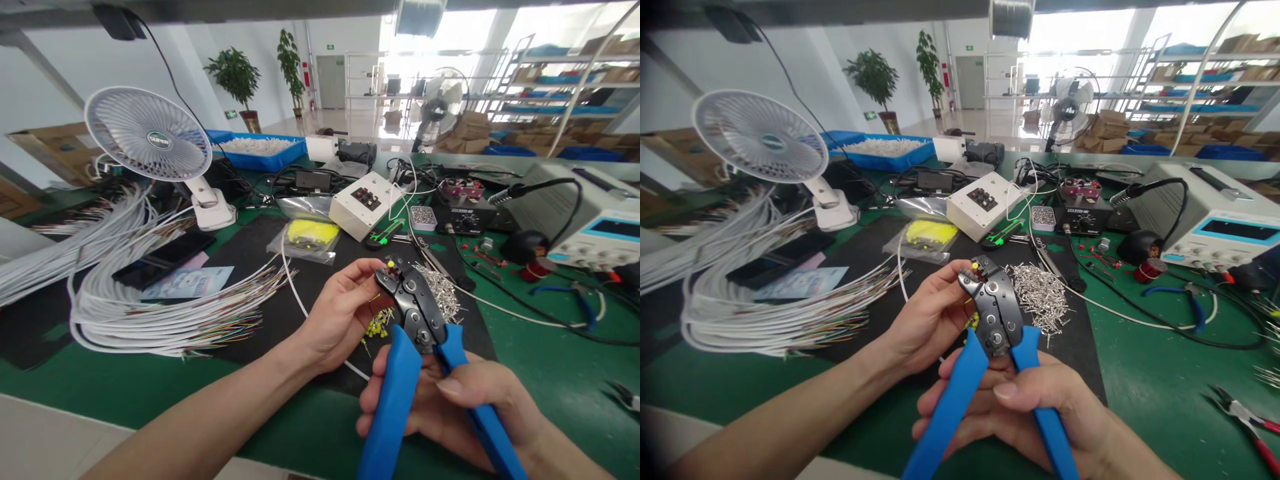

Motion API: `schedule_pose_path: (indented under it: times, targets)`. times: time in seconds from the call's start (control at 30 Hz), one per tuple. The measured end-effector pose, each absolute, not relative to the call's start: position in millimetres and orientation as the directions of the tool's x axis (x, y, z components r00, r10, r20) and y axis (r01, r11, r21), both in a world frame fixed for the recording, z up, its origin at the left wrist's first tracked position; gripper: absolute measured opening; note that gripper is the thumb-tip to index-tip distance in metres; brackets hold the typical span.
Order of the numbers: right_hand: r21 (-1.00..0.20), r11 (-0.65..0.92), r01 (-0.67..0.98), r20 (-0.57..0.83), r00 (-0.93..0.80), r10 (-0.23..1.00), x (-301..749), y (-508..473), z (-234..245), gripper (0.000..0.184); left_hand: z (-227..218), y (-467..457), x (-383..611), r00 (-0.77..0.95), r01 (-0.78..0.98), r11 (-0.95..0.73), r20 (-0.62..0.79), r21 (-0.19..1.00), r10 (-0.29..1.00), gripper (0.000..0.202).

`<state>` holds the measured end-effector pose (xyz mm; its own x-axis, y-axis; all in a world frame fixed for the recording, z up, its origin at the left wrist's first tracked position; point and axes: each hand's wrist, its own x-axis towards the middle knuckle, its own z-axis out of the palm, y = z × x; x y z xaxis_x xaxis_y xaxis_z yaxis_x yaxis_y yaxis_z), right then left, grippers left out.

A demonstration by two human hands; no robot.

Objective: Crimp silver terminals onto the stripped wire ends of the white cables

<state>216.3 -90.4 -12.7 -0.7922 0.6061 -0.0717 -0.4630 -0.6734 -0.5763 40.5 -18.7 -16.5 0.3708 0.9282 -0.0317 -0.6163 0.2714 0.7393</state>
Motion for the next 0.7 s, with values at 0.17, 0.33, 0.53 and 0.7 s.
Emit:
schedule_pose_path:
  times: [0.17, 0.33, 0.53, 0.7]
  targets:
    - [-0.575, -0.669, -0.47, -0.068, -0.788, 0.612, 214.8, -91.5, -12.9, 0.052, -18.2, -20.6, 41.5, 0.386, -0.66, 0.307, -0.041, 0.686, 0.921, 0.013]
    - [-0.574, -0.669, -0.473, -0.075, -0.783, 0.618, 213.3, -90.4, -12.8, 0.05, -21.0, -20.7, 41.6, 0.375, -0.67, 0.301, -0.04, 0.678, 0.926, 0.013]
    - [-0.572, -0.665, -0.48, -0.08, -0.775, 0.627, 212.3, -91.5, -11.4, 0.047, -21.1, -21.5, 40.4, 0.364, -0.66, 0.296, -0.051, 0.69, 0.93, 0.014]
    - [-0.558, -0.654, -0.511, -0.081, -0.751, 0.655, 208.1, -95.5, -12.7, 0.045, -18.5, -22.3, 40.6, 0.345, -0.647, 0.29, -0.068, 0.705, 0.936, 0.015]
